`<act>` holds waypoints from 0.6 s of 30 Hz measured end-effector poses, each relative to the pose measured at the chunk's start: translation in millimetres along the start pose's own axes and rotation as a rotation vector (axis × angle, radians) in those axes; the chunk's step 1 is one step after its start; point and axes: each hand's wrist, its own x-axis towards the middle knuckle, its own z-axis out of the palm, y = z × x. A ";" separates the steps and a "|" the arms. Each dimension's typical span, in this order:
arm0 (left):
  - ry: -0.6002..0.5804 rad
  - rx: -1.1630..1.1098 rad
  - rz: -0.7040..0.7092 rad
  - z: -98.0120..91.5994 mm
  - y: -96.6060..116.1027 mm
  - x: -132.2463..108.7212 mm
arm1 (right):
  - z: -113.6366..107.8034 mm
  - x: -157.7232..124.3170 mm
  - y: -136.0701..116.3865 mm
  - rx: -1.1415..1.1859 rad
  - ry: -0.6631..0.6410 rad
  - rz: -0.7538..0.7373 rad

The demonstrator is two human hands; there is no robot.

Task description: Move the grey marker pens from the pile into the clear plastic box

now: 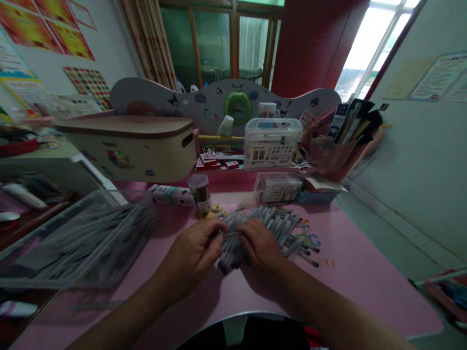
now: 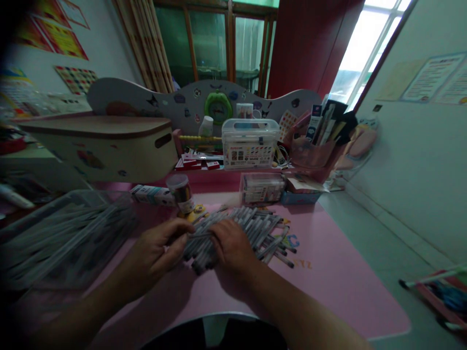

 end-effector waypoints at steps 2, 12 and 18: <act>0.023 -0.264 -0.065 11.7 2.3 4.7 | -2.8 0.9 -2.3 0.037 0.006 0.050; 0.173 -0.718 -0.238 72.0 -16.2 12.3 | -4.7 3.7 -11.0 0.377 -0.126 0.218; 0.207 -0.726 -0.161 70.9 -18.9 12.7 | -2.9 6.0 -13.4 0.557 -0.117 0.223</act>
